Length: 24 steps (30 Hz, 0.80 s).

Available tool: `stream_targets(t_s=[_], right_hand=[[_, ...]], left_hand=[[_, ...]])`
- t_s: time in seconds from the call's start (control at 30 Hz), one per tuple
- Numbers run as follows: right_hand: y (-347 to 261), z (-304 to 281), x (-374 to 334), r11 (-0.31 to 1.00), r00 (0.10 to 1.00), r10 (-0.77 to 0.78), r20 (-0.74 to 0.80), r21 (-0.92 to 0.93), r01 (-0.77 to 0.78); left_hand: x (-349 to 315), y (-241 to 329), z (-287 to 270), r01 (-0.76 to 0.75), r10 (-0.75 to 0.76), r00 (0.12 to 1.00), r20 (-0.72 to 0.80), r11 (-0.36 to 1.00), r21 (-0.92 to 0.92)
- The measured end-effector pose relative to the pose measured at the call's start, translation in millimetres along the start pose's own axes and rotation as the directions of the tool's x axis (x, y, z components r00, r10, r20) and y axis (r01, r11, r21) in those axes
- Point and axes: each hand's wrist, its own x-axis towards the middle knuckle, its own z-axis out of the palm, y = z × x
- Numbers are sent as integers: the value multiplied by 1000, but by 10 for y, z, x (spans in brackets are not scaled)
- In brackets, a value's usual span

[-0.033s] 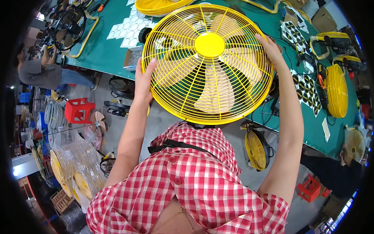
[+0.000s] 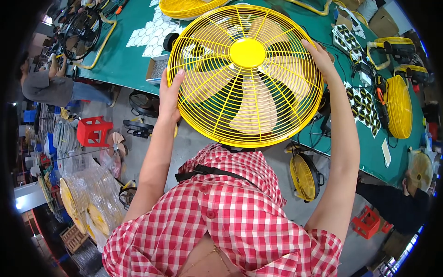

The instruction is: Assemble a handheld industrial fan by attaching the front grille with screws using a power driver and applying a brand label.

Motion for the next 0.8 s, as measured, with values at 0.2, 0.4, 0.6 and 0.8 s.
stream_targets(t_s=[0.2, 0.4, 0.6, 0.8], right_hand=[[5, -188, 19, 974, 988, -69, -138, -221, 38], [551, -1220, -258, 932, 823, -313, -475, 13, 362], [2522, -1231, -354, 915, 818, -99, -567, -374, -149], [2100, -431, -375, 755, 848, -522, -92, -513, 408]], left_hand=[[84, 1, -100, 57, -57, 998, 21, 998, 21], [49, 73, -189, 42, -42, 999, -8, 999, -11], [-346, 1047, 126, -401, 395, 916, 74, 891, 213], [-1540, 1851, 1176, -416, 359, 633, 686, 905, -91]])
